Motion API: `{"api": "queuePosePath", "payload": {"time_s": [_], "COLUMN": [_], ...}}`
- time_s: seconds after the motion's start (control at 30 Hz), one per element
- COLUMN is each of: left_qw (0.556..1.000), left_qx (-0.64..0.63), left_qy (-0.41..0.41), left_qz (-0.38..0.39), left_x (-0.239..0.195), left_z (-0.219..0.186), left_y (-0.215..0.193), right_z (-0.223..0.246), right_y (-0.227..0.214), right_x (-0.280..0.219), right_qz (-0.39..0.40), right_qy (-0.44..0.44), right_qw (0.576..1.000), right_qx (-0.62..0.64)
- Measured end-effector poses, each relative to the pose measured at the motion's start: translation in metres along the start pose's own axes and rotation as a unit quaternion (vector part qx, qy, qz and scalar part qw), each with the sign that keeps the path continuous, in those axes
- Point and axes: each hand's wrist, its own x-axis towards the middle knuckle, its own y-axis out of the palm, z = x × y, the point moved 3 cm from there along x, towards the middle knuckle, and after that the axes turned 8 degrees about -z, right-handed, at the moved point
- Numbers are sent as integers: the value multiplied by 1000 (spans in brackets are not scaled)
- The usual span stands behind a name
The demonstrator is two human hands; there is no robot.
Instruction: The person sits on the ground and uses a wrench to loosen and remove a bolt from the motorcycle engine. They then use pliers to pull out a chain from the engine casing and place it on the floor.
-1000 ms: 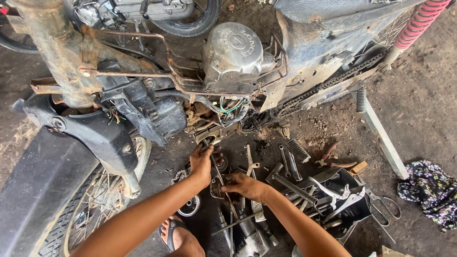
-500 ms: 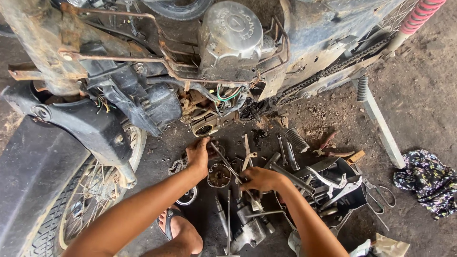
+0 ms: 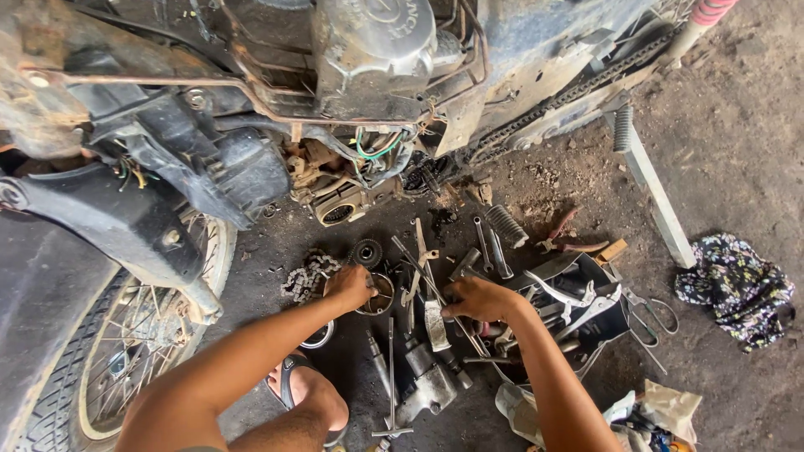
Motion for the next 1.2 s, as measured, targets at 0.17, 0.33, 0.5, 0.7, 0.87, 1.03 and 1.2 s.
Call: {"api": "queuePosePath", "payload": {"time_s": [0.17,0.33,0.5,0.7,0.87,1.03,1.2], "left_qw": [998,994,981,958,950,938,934], "left_qx": [51,96,137,0,68,103,130], "left_qy": [6,40,123,174,213,229,220], "left_qz": [33,26,62,227,218,239,251], "left_x": [-4,-1,-1,-15,-30,-38,-42], "left_z": [-24,-20,-7,-11,-15,-4,-12], "left_y": [-12,-14,-5,-2,-3,-3,-9], "right_z": [-33,-33,-11,-65,-155,-274,-359], "right_y": [10,1,-21,-38,-48,-43,-13], "right_x": [17,-4,-44,-54,-51,-35,-9], "right_qz": [-49,-45,-18,-113,-178,-216,-298], "right_qy": [-53,-22,49,46,140,158,120], "right_qw": [996,999,999,993,974,963,946], "right_qx": [-58,-15,-9,-5,-3,-19,-28]}}
